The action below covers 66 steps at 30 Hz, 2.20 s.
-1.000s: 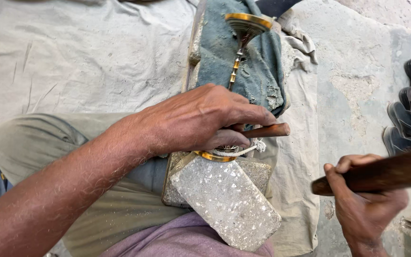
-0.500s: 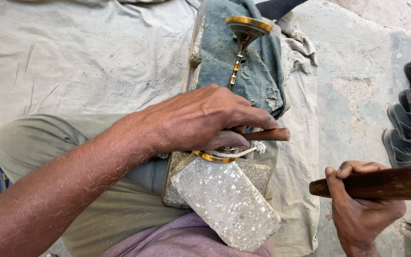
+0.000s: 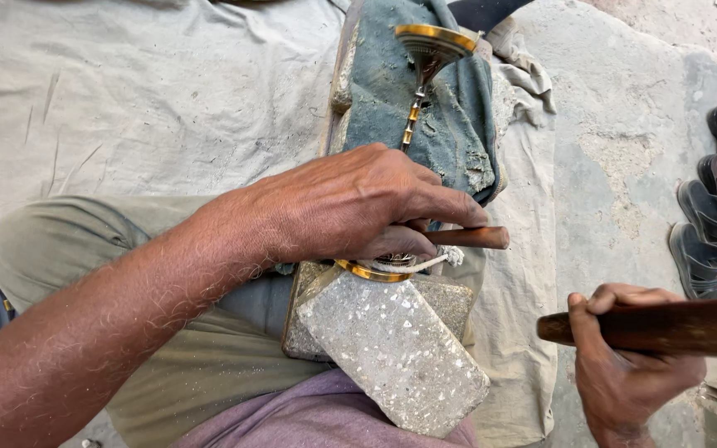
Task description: The person sits cross-legged on the ground holding a small punch against the engraved bell-shaped base of a brass object resting on a stone block, and repeatedly strikes the punch with a wooden mallet to work the metal surface, occasionally repositioning the punch and rotating the object.
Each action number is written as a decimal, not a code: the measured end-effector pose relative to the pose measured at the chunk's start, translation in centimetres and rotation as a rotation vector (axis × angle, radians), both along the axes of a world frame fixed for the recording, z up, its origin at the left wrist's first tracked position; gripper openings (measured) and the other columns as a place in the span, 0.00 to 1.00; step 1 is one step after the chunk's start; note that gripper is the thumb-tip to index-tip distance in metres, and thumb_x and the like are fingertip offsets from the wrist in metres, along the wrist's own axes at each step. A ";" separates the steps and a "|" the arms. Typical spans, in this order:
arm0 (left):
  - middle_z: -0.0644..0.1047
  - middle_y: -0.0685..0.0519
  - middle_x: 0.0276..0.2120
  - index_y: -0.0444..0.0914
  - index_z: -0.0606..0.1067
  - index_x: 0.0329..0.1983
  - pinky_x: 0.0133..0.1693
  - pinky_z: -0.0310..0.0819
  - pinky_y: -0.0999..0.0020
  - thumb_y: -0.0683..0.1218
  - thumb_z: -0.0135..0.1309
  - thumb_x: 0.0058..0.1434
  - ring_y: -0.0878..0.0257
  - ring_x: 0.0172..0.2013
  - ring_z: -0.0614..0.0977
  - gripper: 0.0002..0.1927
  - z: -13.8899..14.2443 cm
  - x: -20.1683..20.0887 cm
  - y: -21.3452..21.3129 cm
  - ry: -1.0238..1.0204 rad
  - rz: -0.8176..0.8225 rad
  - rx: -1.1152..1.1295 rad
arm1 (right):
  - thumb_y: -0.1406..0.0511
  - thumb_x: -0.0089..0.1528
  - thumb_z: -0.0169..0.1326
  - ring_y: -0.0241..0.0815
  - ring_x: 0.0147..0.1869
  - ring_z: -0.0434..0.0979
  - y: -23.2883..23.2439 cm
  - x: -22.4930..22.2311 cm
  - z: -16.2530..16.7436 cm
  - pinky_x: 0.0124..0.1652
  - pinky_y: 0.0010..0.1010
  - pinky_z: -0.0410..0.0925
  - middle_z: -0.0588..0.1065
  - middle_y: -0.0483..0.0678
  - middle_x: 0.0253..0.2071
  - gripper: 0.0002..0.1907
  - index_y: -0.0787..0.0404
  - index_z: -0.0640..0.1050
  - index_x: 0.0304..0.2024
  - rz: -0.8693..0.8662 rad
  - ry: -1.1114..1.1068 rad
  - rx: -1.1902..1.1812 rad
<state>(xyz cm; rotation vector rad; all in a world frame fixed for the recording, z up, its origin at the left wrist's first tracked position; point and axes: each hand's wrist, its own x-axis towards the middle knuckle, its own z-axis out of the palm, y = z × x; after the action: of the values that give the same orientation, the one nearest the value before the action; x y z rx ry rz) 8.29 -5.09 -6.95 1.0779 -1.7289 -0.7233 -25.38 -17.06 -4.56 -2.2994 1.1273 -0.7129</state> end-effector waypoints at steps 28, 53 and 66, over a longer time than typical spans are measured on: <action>0.84 0.54 0.39 0.49 0.77 0.61 0.38 0.80 0.59 0.43 0.64 0.60 0.55 0.37 0.86 0.25 2.0 -1.4 0.6 -0.072 0.046 -0.062 | 0.80 0.58 0.65 0.41 0.42 0.79 1.6 -3.4 -3.6 0.44 0.35 0.75 0.77 0.52 0.40 0.20 0.65 0.72 0.47 -0.058 0.056 -0.023; 0.81 0.50 0.37 0.31 0.66 0.58 0.40 0.89 0.74 0.37 0.64 0.66 0.68 0.39 0.87 0.23 -3.0 -16.3 0.0 0.293 1.085 0.119 | 0.77 0.55 0.63 0.43 0.30 0.78 -7.6 -2.3 0.5 0.24 0.36 0.74 0.78 0.52 0.37 0.18 0.67 0.73 0.46 0.146 0.016 0.453; 0.79 0.54 0.38 0.33 0.68 0.63 0.42 0.88 0.75 0.37 0.64 0.67 0.72 0.38 0.83 0.24 -2.3 -18.4 -0.8 0.200 1.168 0.066 | 0.81 0.48 0.64 0.53 0.40 0.77 -9.0 3.4 9.1 0.40 0.42 0.72 0.77 0.58 0.37 0.25 0.71 0.79 0.49 0.564 0.475 -0.586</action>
<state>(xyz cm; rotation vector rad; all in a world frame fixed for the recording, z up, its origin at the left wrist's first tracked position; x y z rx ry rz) -10.16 -5.92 -9.22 1.7117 -0.6688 -0.1141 -21.97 -26.02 4.50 -3.1993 0.3880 -0.2954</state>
